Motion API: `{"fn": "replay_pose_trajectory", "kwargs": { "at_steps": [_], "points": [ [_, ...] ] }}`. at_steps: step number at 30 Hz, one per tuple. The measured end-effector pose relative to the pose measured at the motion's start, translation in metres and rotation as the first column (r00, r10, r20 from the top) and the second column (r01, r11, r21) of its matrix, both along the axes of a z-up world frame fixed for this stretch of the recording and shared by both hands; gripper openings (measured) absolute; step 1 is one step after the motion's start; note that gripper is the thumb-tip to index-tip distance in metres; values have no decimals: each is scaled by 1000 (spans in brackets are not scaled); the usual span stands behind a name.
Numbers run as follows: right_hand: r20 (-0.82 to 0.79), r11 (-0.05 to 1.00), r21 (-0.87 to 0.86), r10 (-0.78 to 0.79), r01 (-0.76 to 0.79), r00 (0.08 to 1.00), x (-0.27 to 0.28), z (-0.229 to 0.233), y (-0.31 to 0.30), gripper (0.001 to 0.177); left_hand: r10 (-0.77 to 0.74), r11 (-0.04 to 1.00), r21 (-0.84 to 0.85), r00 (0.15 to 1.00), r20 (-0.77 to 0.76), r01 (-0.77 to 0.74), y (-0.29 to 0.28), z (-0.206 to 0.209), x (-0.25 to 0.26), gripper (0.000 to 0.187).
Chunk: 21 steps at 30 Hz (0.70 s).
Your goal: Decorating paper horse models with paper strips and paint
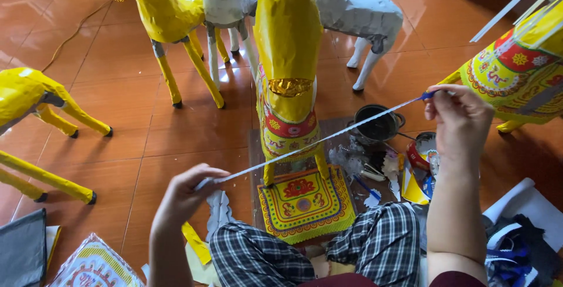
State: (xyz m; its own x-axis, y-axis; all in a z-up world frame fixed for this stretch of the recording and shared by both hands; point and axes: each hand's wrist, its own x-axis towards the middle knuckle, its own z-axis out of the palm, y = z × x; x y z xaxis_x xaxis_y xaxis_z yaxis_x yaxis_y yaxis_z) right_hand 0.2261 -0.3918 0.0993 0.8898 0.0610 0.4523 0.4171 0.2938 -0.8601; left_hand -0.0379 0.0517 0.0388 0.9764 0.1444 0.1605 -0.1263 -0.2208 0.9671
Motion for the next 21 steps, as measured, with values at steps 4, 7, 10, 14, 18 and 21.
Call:
{"fn": "replay_pose_trajectory", "kwargs": {
  "at_steps": [4, 7, 10, 14, 18, 21],
  "points": [
    [-1, 997, 40, -71, 71, 997, 4, 10, -5, 7, 134, 987, -125, 956, 262, -104, 26, 23, 3, 15],
    [3, 994, 29, -103, 103, 995, -2, 25, -1, 10, 279, 913, -382, 904, 325, -144, 45, 40, 19, 6],
    [51, 993, 9, -116, 116, 992, 3, 32, 0, 10, 374, 813, -566, 867, 329, -136, 55, 60, 41, 6],
    [96, 986, -18, -161, 163, 982, 11, 39, -1, 8, 476, 757, -627, 812, 337, -184, 58, 85, 72, 13],
    [117, 978, -44, -198, 204, 973, 12, 48, 3, 9, 546, 719, -642, 787, 286, -265, 48, 108, 86, 17],
    [80, 986, -14, -166, 167, 983, 14, 48, 3, 9, 539, 724, -633, 797, 270, -275, 50, 106, 93, 17]
  ]
}}
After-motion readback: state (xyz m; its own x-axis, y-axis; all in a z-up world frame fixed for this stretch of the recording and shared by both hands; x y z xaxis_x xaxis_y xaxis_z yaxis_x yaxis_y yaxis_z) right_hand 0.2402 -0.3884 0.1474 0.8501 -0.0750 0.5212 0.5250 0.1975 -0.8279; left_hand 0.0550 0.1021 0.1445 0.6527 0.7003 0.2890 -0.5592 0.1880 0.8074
